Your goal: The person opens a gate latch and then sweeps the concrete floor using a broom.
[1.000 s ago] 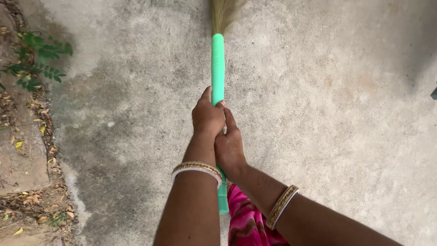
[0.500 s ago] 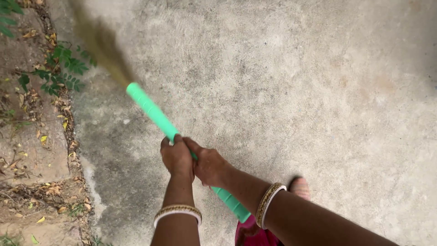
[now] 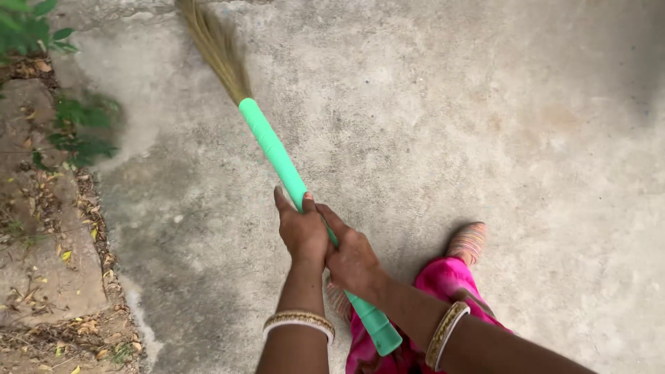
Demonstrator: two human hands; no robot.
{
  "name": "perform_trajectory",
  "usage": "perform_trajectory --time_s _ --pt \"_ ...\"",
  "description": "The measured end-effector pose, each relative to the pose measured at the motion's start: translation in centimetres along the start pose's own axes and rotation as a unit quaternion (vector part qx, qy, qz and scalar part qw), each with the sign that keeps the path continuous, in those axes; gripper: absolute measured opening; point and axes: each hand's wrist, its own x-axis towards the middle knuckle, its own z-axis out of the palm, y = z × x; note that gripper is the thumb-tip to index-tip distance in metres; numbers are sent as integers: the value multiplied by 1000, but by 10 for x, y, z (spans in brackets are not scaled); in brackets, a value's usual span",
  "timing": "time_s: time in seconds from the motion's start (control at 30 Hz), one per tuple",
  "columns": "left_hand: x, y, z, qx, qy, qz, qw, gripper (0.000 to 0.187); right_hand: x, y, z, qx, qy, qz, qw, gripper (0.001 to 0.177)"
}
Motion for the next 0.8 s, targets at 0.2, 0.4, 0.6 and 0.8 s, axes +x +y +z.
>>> perform_trajectory --time_s 0.2,0.4,0.6,0.8 --pt "-15 48 56 33 -50 30 998 62 -3 2 -71 132 1 86 988 61" --pt "-47 85 152 157 -126 34 979 64 13 82 -119 214 158 28 964 54" --pt "-90 124 267 289 -221 191 911 64 14 125 -196 438 262 79 856 55" --pt "-145 180 307 370 -285 216 857 62 -15 93 -275 382 274 133 873 62"
